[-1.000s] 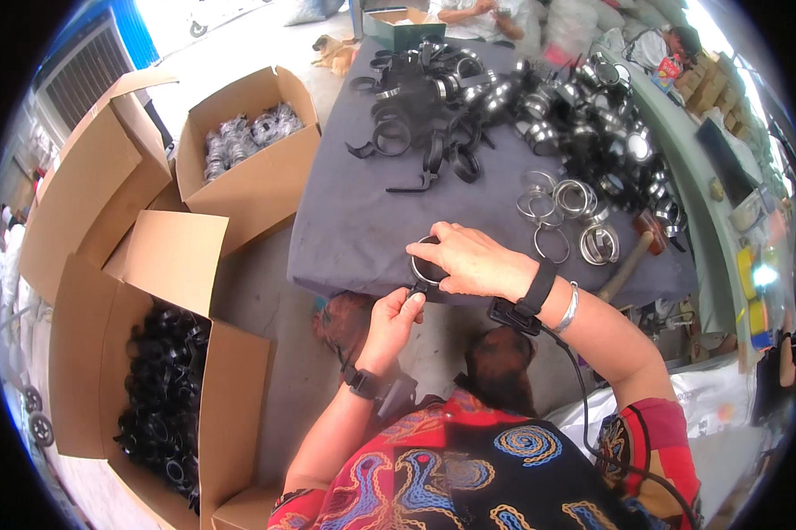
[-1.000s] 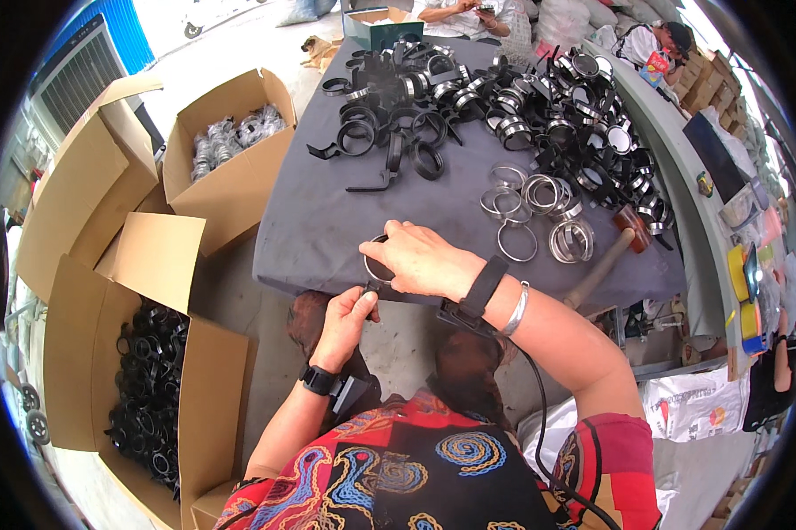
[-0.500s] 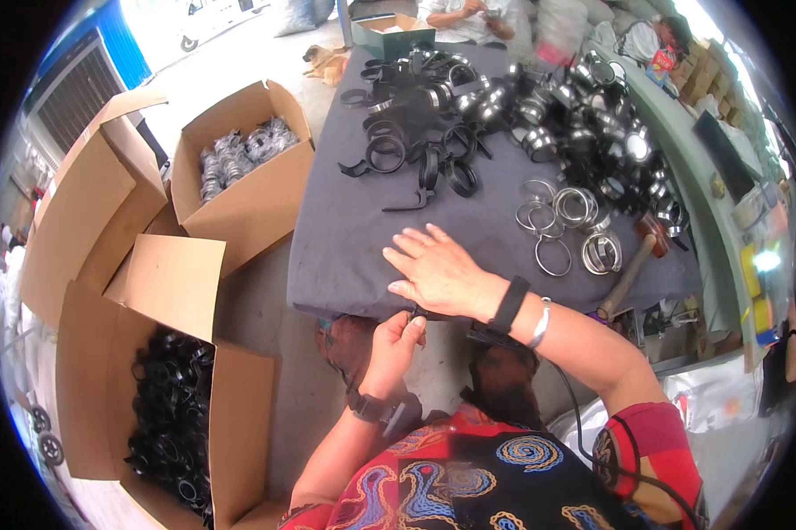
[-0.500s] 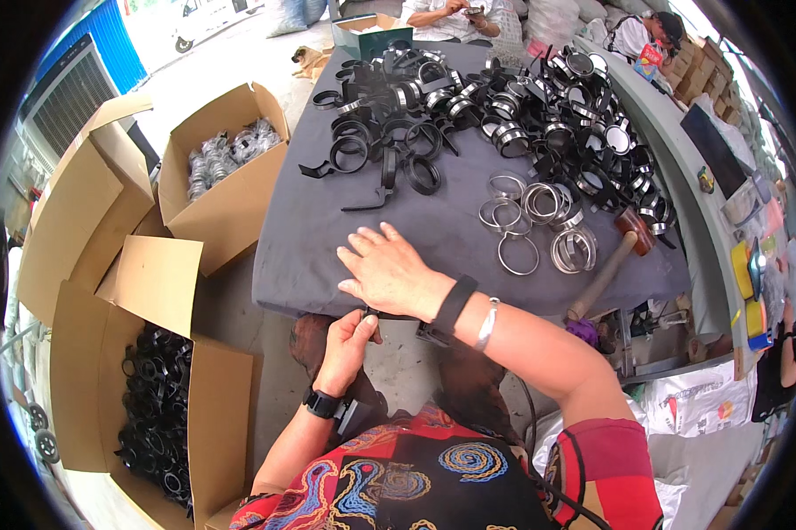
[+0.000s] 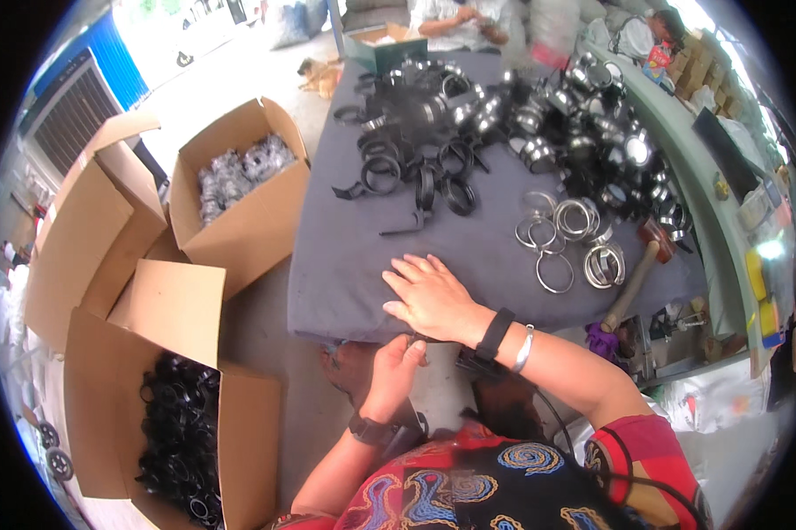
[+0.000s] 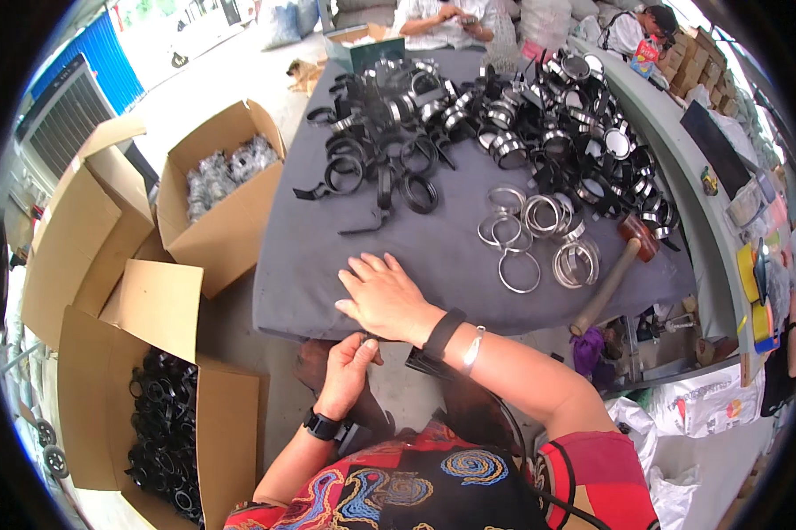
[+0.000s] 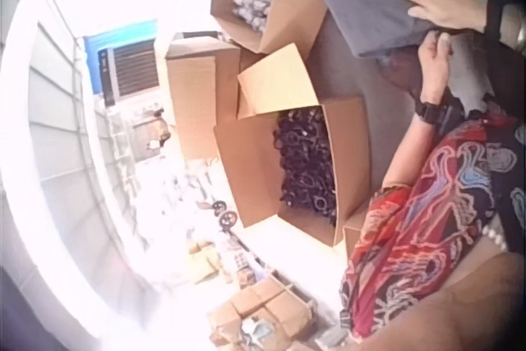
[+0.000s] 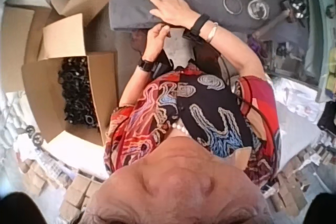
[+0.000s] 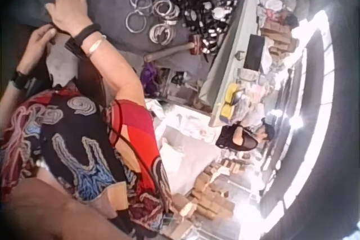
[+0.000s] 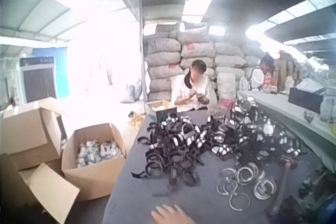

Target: Assembling black plastic rings with metal loops using a rubber mallet in a manufacturing environment.

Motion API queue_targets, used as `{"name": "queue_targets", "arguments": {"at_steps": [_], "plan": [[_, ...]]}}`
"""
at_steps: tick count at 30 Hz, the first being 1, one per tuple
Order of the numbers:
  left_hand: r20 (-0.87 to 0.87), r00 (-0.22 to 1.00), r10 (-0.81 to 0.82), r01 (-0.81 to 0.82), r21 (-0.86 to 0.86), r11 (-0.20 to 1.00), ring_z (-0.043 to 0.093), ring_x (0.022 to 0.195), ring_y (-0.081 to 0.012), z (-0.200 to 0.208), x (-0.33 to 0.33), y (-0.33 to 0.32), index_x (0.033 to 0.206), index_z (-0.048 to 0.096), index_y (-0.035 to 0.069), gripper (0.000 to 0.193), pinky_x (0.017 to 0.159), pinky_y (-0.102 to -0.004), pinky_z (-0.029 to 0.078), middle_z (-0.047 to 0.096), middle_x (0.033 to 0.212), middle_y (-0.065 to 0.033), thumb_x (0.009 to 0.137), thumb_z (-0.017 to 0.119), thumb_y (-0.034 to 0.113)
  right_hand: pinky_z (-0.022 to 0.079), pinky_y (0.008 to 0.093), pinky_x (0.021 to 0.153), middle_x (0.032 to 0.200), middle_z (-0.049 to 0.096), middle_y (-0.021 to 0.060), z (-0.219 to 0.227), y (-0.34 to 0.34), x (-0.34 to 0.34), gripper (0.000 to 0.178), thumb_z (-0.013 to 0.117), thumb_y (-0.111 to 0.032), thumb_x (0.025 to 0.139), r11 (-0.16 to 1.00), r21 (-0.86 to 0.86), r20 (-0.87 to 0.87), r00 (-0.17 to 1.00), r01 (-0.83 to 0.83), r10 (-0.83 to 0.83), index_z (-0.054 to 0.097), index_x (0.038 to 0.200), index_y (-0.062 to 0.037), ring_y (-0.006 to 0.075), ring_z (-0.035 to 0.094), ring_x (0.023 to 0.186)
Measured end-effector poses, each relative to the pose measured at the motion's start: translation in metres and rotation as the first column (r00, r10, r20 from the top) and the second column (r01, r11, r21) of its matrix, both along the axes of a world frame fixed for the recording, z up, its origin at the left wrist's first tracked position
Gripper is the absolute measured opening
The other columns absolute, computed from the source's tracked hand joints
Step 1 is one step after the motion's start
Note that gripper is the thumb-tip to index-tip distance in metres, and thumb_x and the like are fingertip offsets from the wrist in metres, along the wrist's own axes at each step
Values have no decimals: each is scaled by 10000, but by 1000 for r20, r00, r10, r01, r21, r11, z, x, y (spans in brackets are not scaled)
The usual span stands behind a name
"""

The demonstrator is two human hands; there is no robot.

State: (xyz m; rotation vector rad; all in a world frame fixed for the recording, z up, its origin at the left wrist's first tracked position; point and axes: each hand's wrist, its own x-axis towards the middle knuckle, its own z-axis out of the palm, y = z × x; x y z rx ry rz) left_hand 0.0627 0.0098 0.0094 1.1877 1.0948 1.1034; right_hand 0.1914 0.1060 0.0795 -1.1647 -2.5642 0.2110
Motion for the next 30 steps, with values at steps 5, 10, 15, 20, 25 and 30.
{"name": "queue_targets", "arguments": {"at_steps": [5,10,15,20,25,30], "plan": [[-106,966,234,-237,-19,971,488,594,-54,54,-15,-1,742,556,51,207,548,-232,393,531,625,27,926,570,146,537,381,718,960,645,160,46,50,16,339,573,-162,856,963,201,120,971,182,-208,570,1159,-12,320,651,897],[-504,787,356,-256,259,931,432,562,-80,98,-51,35,694,526,-11,314,500,-295,375,500,576,8,811,712,215,560,339,640,885,673,118,45,110,25,192,630,-91,782,902,416,379,880,115,-287,654,967,-50,249,695,794],[-557,760,334,-221,262,940,525,553,-220,80,-68,83,693,535,-46,375,556,-379,431,552,596,-166,773,719,271,541,389,622,833,638,123,60,119,40,85,568,-128,830,872,486,256,943,63,-211,635,864,-88,294,668,738],[-775,544,322,-160,281,946,634,727,-382,82,-60,111,779,632,-29,422,686,-458,485,639,718,-208,789,689,389,493,403,641,778,653,150,129,99,78,235,734,-210,739,998,24,-60,997,60,-58,639,861,-34,309,649,741],[-818,416,397,-132,378,916,556,1076,-353,94,-51,90,1074,646,9,481,883,-465,435,623,1108,-194,797,684,400,454,309,631,698,623,56,179,53,119,227,704,-204,795,887,-462,37,999,25,-9,655,843,12,127,557,677],[-474,632,613,199,864,463,465,1186,-347,133,1,36,1200,553,25,580,964,-499,367,521,1255,-170,774,713,384,463,310,653,724,638,55,137,16,135,289,702,-266,809,734,-679,179,971,7,157,663,850,17,145,567,709]]}}
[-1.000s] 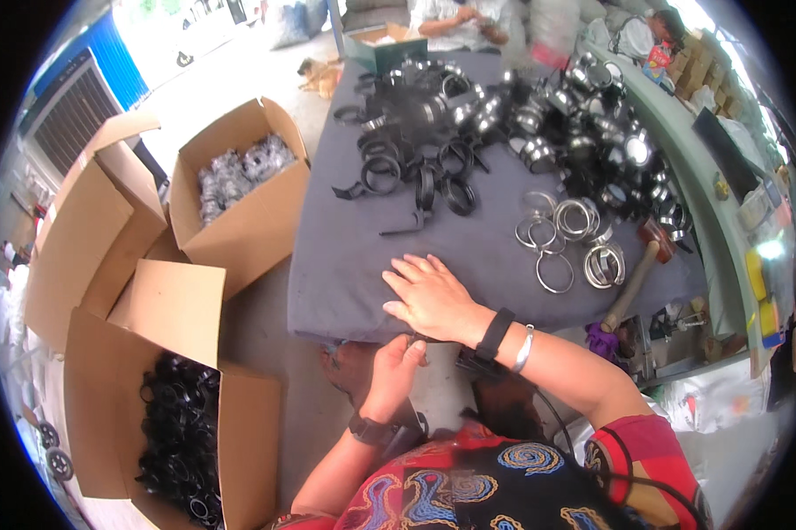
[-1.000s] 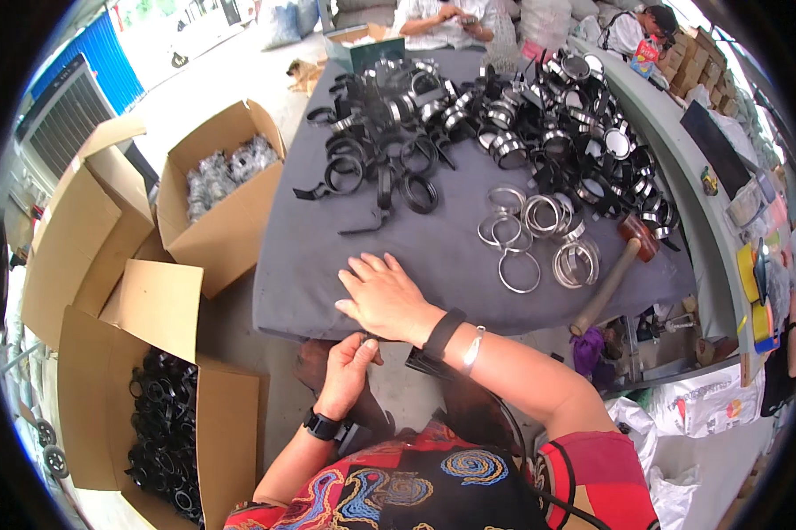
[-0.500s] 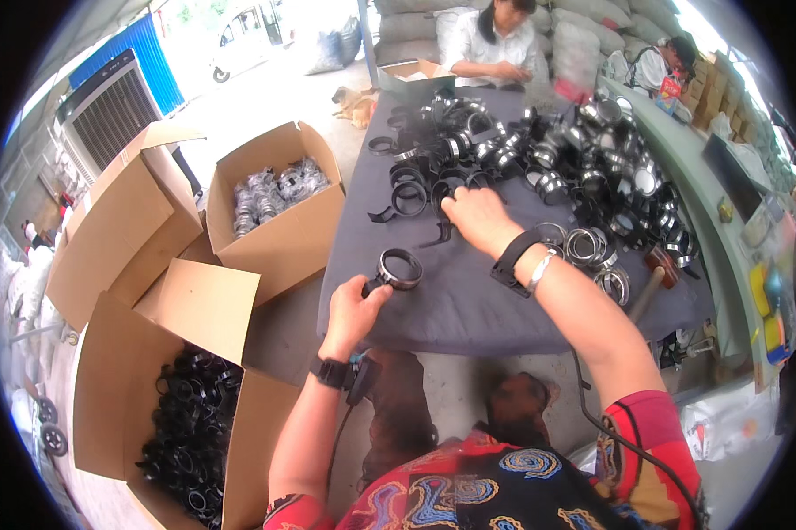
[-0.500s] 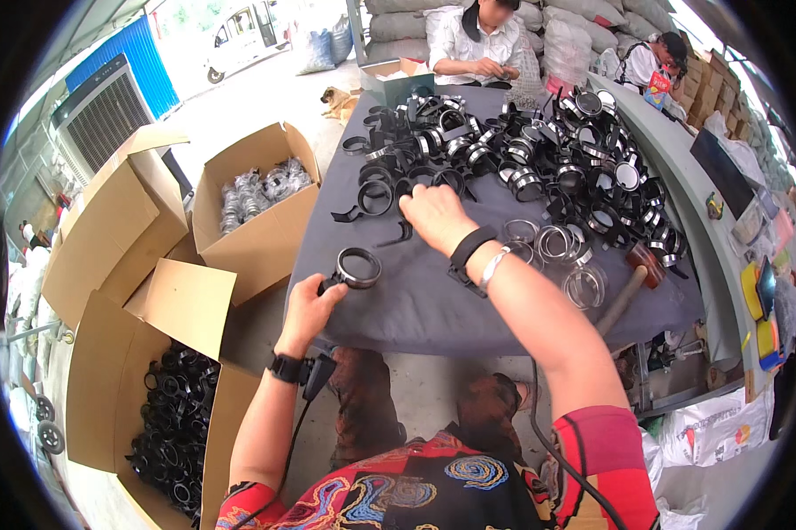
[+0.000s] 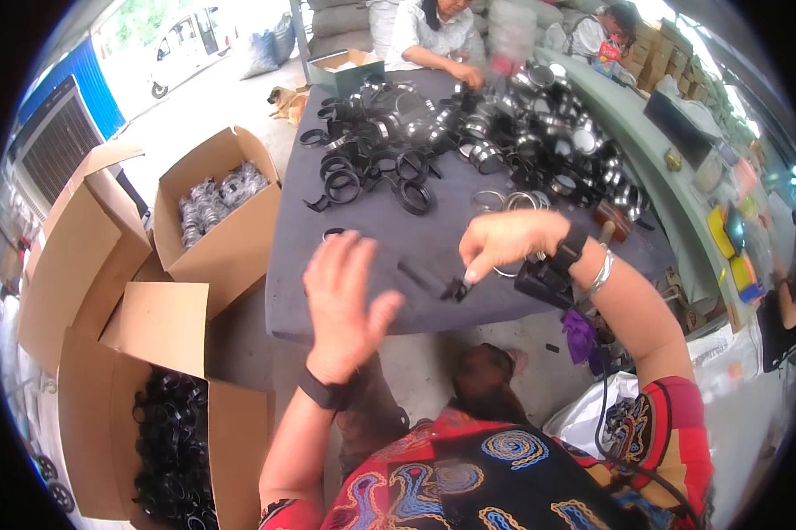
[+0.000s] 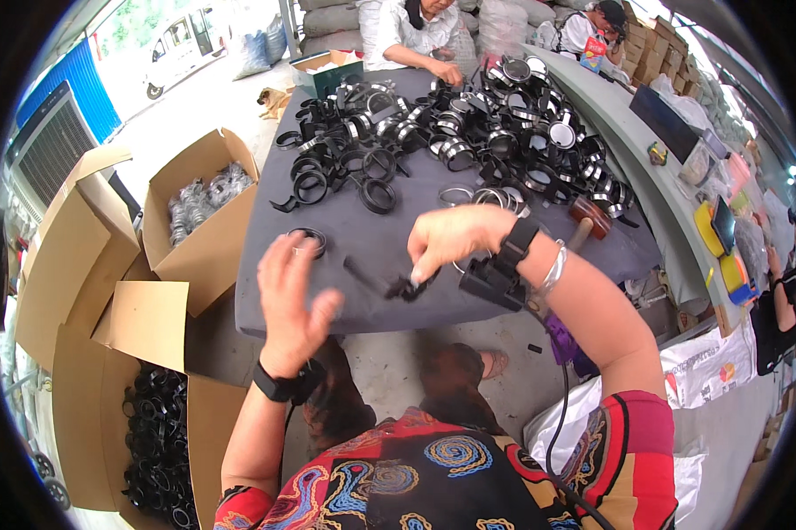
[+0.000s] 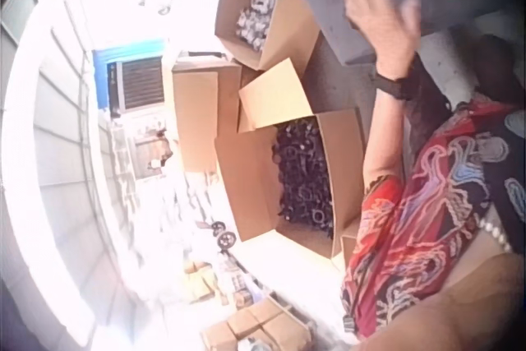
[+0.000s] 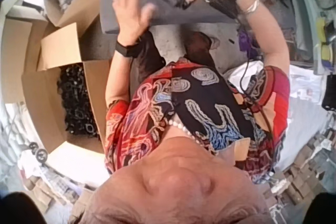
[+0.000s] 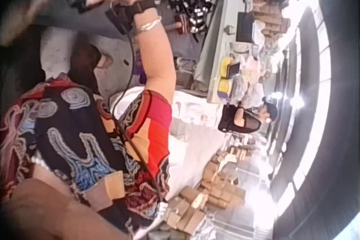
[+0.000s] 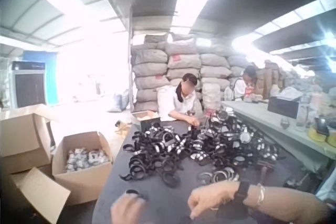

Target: Assembling black plastic rings with metal loops using a rubber mallet in a manufacturing environment.

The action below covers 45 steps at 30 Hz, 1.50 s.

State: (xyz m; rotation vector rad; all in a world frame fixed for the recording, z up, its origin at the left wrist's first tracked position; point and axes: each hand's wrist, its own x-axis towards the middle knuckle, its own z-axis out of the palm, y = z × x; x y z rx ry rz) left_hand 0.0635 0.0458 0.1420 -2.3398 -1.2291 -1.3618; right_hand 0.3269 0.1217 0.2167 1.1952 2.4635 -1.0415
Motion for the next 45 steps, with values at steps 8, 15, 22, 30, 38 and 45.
{"name": "queue_targets", "arguments": {"at_steps": [8,15,22,30,38,45], "plan": [[-28,933,-358,328,-340,881,565,648,-219,-39,20,-34,777,546,13,341,566,-348,423,537,684,-98,710,799,232,505,407,709,815,667,162,-56,-38,10,388,716,-361,788,761,442,-327,875,475,-356,671,915,2,283,651,786],[697,701,151,485,-622,615,332,599,-36,-104,9,-43,670,477,41,356,499,-234,303,405,608,70,929,623,236,501,403,851,998,626,201,-108,-52,29,634,722,-512,734,409,766,-49,680,496,-732,628,977,66,336,606,970],[784,576,230,561,-585,586,423,625,-58,-122,7,-44,677,502,58,323,586,-245,355,492,631,35,946,567,224,480,402,891,1040,593,195,-87,-68,26,640,773,-363,698,505,678,-3,688,535,-725,564,1106,84,339,547,1038],[817,527,232,645,-563,517,505,720,-85,-133,7,-43,770,588,35,231,725,-258,399,601,731,-8,941,536,181,458,411,918,1243,526,134,-62,-106,14,900,763,-64,573,317,925,-214,977,207,-14,376,1383,0,311,494,1113],[800,546,248,656,-592,469,515,745,-90,-130,2,-40,783,595,34,219,750,-261,400,604,748,-12,943,532,170,488,402,887,1261,550,143,-46,-112,2,1014,806,-37,560,458,834,-413,899,308,148,298,1437,-16,308,492,1148],[806,544,231,684,-586,435,504,743,-90,-128,0,-39,775,599,34,228,739,-250,384,606,754,-13,944,536,175,493,396,910,1342,503,164,-44,-112,-6,1082,797,9,598,727,507,-742,664,464,93,189,1492,-45,306,475,1199]]}}
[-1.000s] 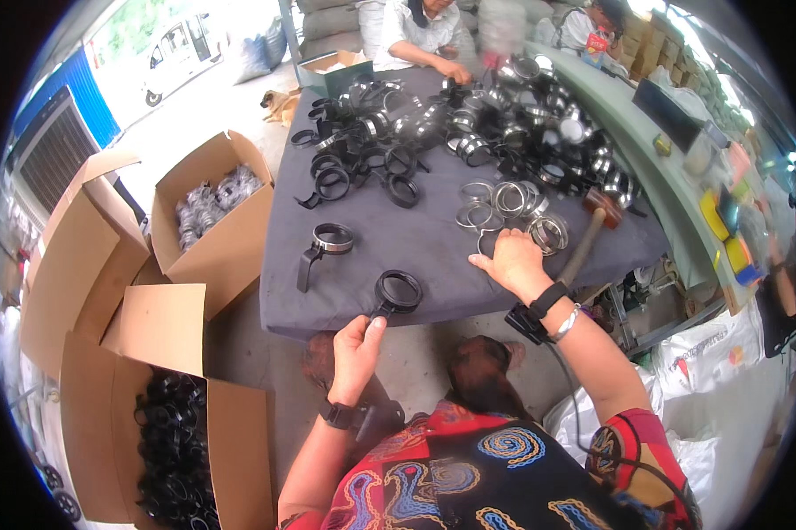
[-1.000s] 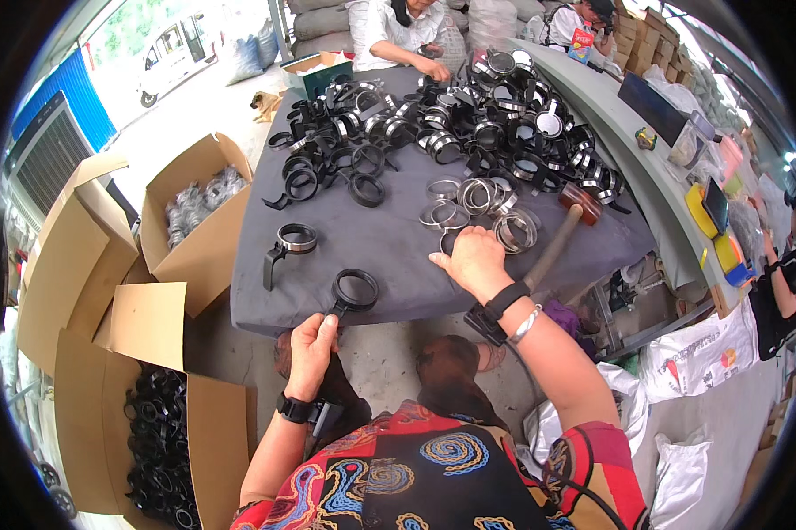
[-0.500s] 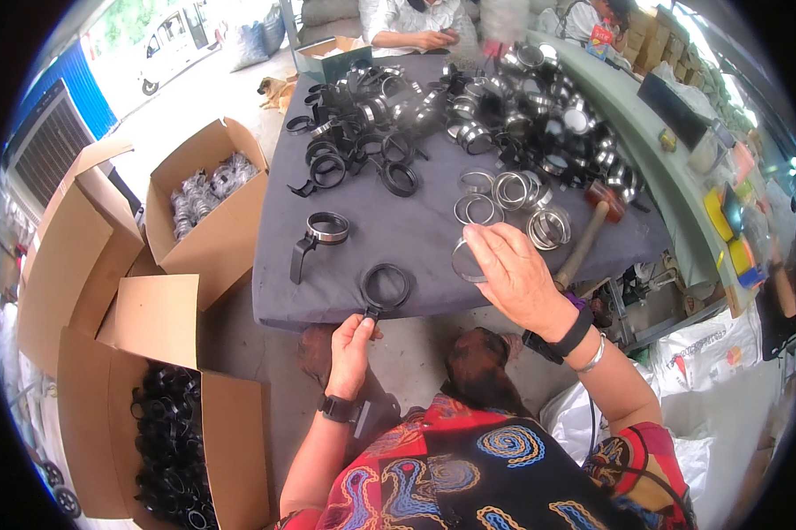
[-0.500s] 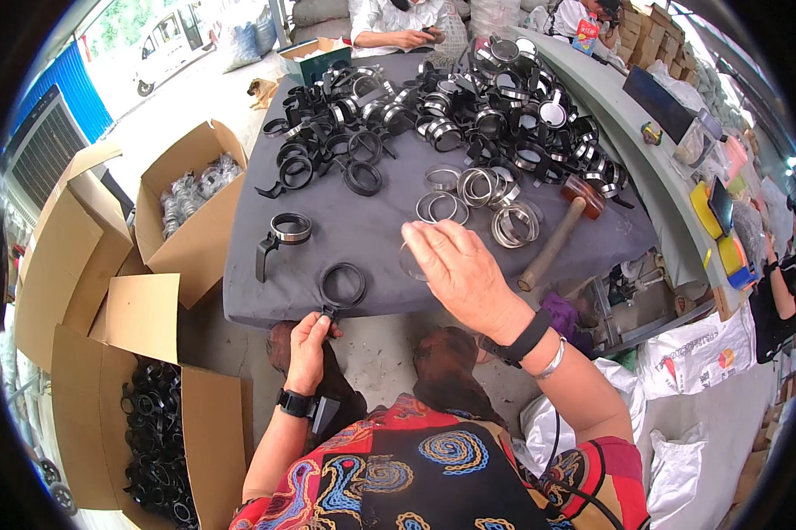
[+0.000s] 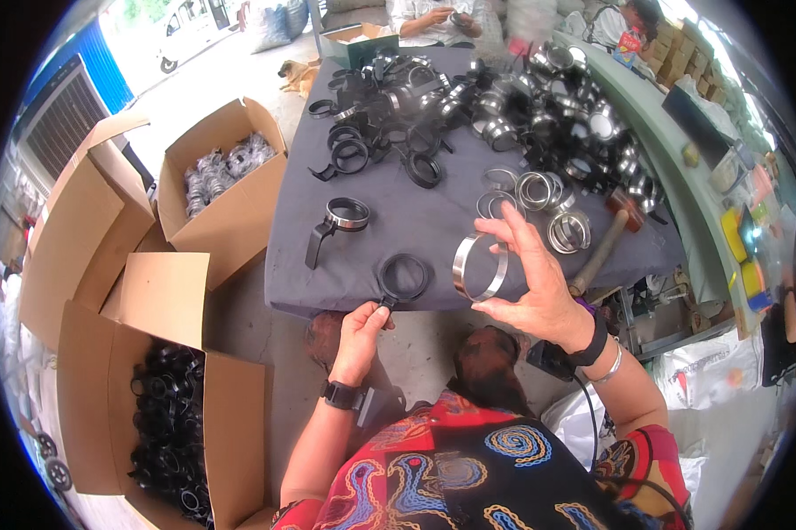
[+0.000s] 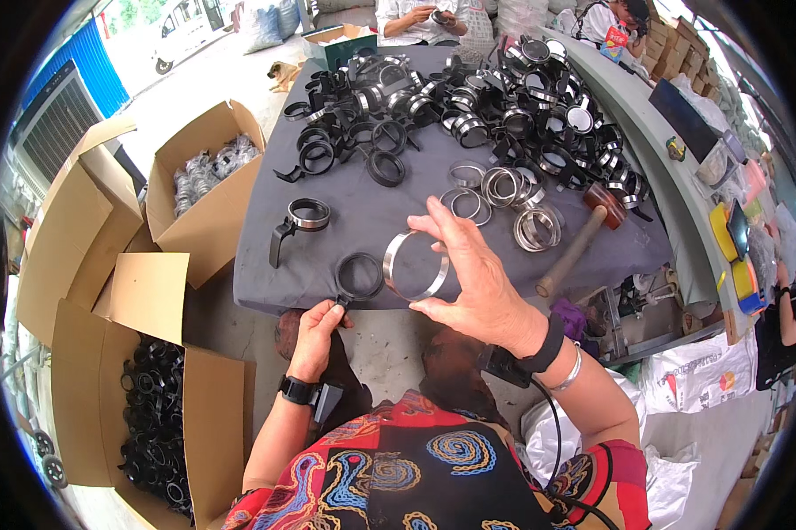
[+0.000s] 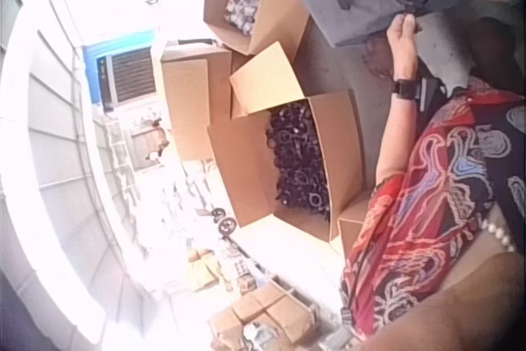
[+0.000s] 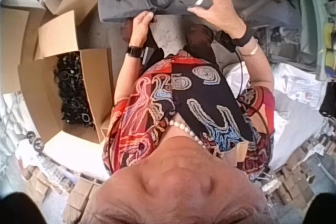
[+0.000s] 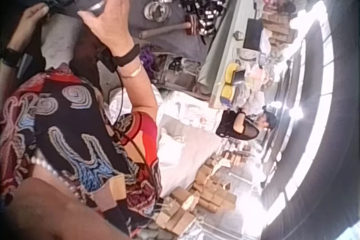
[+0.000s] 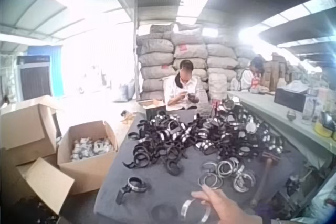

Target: Assembling black plastic rings with metal loops using a rubber mallet in a manufacturing environment.

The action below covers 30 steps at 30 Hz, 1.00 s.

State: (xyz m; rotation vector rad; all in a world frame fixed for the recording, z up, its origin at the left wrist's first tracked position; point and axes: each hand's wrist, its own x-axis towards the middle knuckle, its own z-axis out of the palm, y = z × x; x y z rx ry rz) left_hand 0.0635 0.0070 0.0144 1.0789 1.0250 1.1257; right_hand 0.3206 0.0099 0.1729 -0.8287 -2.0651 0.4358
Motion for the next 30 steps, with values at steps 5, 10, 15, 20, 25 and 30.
{"name": "queue_targets", "arguments": {"at_steps": [5,10,15,20,25,30], "plan": [[14,1000,-16,15,14,1000,503,745,-89,-1,-1,1,774,605,32,234,741,-254,385,613,751,-13,940,543,184,500,388,911,1334,507,162,2,-2,-7,1067,792,5,606,995,-101,-38,999,11,-15,196,1489,-42,310,474,1201],[4,1000,-25,25,19,999,505,736,-92,-4,-2,3,777,609,31,224,738,-261,387,613,741,-11,941,538,166,466,413,944,1302,516,165,4,0,-10,1032,783,8,583,997,82,125,992,-2,-8,249,1465,-28,326,483,1176],[-9,1000,-24,24,-8,1000,507,741,-85,0,-2,2,777,604,33,209,743,-256,391,609,744,-5,938,543,152,429,416,938,1246,535,138,12,-4,-23,811,704,-58,661,943,327,357,917,57,-179,373,1399,-15,306,508,1102],[36,999,-29,29,-10,1000,511,751,-85,-9,-2,5,782,604,31,194,761,-258,392,607,747,-4,931,554,144,410,381,864,1226,521,103,8,6,-30,640,569,-97,785,877,480,456,859,-17,-232,386,1393,-15,268,506,1047],[29,999,-34,34,-10,999,515,749,-88,-2,-4,3,788,607,27,196,763,-262,397,610,744,-9,933,553,147,407,412,934,1265,515,135,13,4,-27,941,692,-35,657,980,200,414,907,-11,-74,226,1475,-24,306,503,1092],[16,999,-31,32,-29,999,515,744,-85,-4,-3,4,791,611,31,199,755,-261,401,612,744,-6,935,554,156,453,392,966,1314,498,154,7,4,-21,1125,766,-32,637,934,-346,-52,995,-93,80,82,1528,-97,274,482,1232]]}}
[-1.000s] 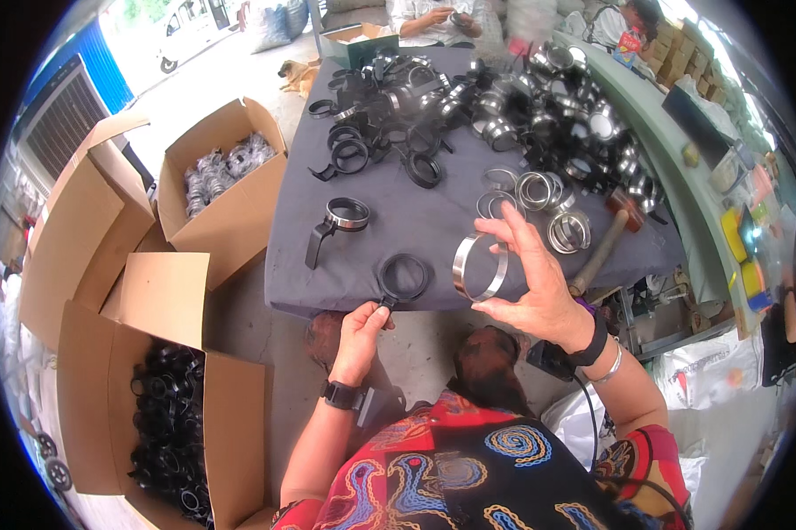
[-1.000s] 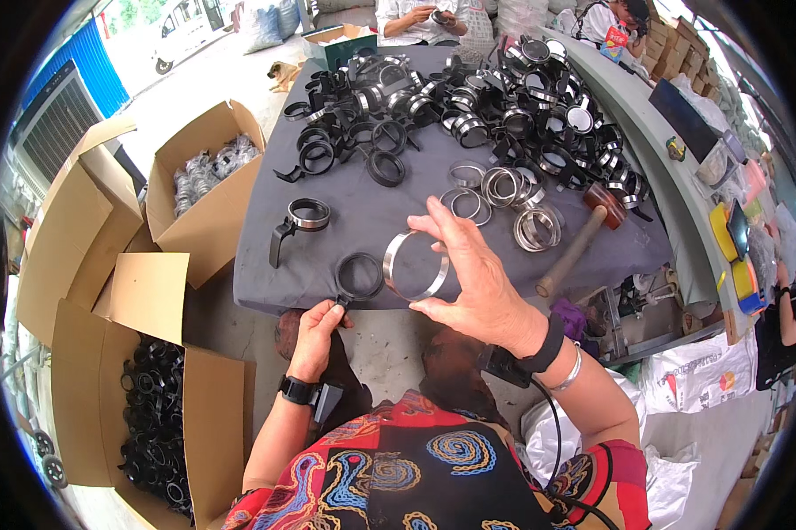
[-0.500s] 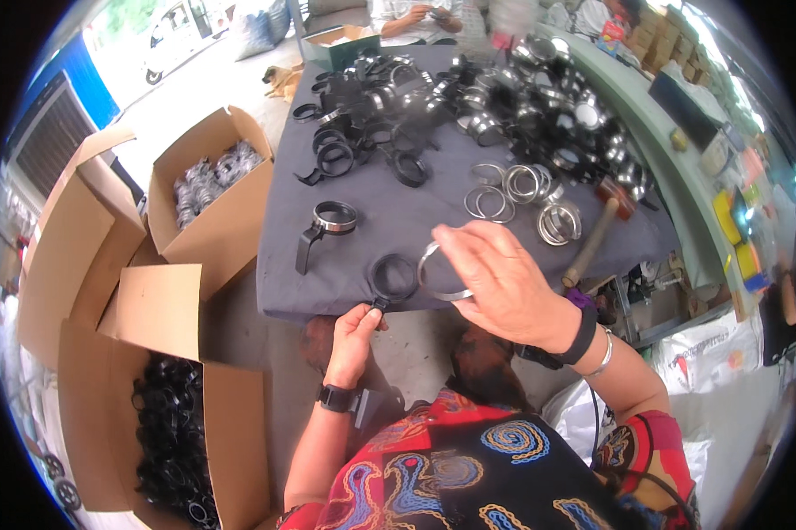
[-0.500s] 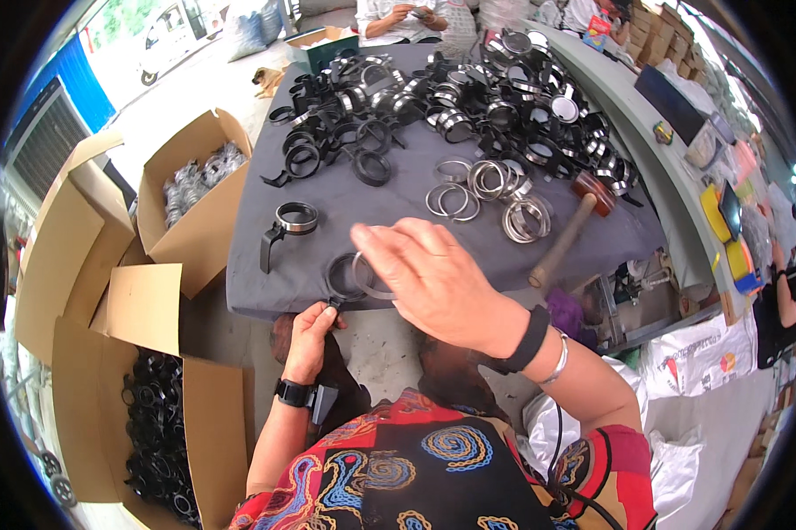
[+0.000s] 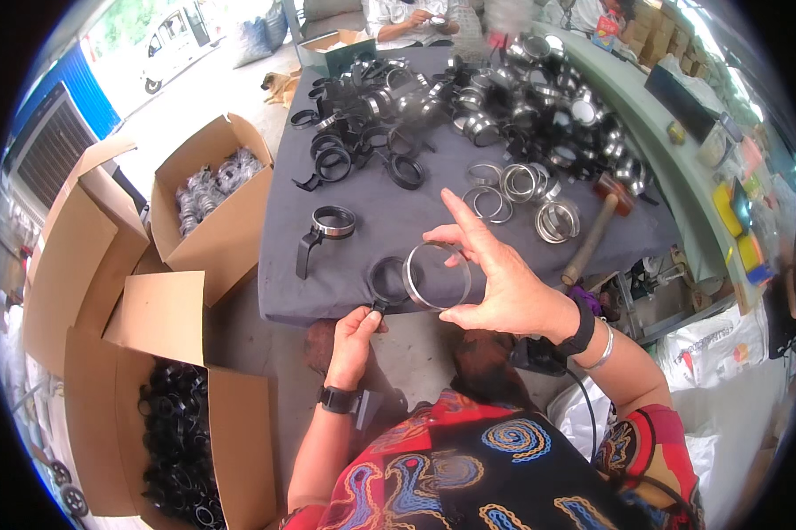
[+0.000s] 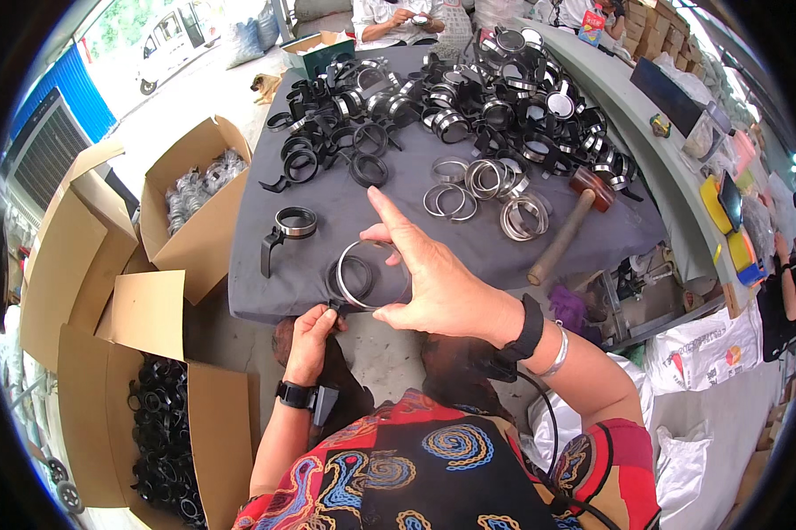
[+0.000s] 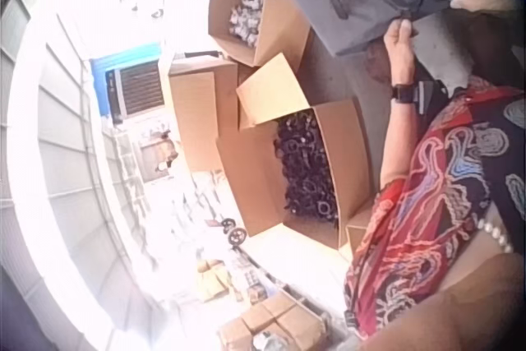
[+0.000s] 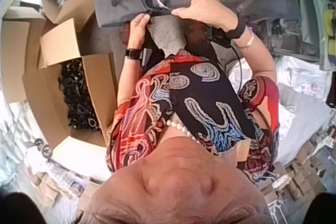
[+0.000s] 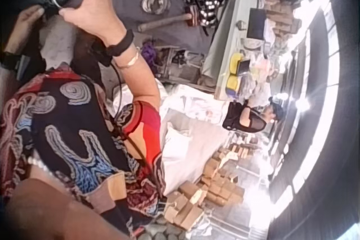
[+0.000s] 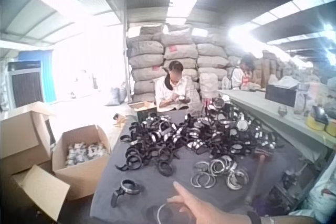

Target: Assembling black plastic rings with metal loops using a rubber mallet in a manufacturing environment.

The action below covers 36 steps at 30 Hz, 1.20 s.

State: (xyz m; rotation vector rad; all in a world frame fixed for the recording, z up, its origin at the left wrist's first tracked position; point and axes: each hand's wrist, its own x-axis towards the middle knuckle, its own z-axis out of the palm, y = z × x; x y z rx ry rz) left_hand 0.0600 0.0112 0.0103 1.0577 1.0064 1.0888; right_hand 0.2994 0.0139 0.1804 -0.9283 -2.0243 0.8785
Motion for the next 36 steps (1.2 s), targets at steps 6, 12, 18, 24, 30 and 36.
{"name": "queue_targets", "arguments": {"at_steps": [6,12,18,24,30,36], "plan": [[42,999,-4,3,10,1000,514,743,-83,-2,1,0,791,612,32,199,752,-257,398,614,744,-4,933,556,159,450,402,973,1339,465,163,-3,0,0,1118,760,-20,647,998,-63,-79,997,2,-7,78,1530,-110,261,478,1236],[7,1000,-15,15,36,999,546,744,-102,-5,-1,1,805,588,43,198,734,-250,411,612,767,-25,958,515,145,427,398,1021,1321,486,207,-35,36,21,1074,679,25,627,999,33,280,959,21,-29,91,1517,-99,353,485,1221],[0,1000,-13,13,25,1000,513,710,-78,4,1,0,778,588,57,211,688,-238,381,611,746,-10,950,528,164,374,390,1070,1383,449,200,-57,74,51,1000,631,52,636,996,-87,579,814,14,39,143,1502,-57,344,429,1291],[-20,1000,-2,3,34,999,457,662,-62,11,1,0,755,585,72,234,637,-229,339,601,715,-1,946,528,193,516,440,834,1010,631,229,-44,51,18,543,657,-356,807,889,253,721,538,383,-437,565,1097,93,352,628,975],[11,999,-52,52,37,998,487,681,-85,5,-3,5,764,582,59,239,660,-239,362,591,719,-13,951,511,190,543,414,769,896,652,194,-57,53,-1,606,674,-534,770,848,309,777,399,430,-486,672,904,57,315,647,921],[49,994,-95,93,31,995,522,706,-118,0,-11,9,779,591,34,236,705,-262,402,590,732,-30,950,518,178,500,424,877,1071,587,228,-43,57,5,552,742,-367,714,910,136,819,472,391,-326,616,1056,46,338,599,1011]]}}
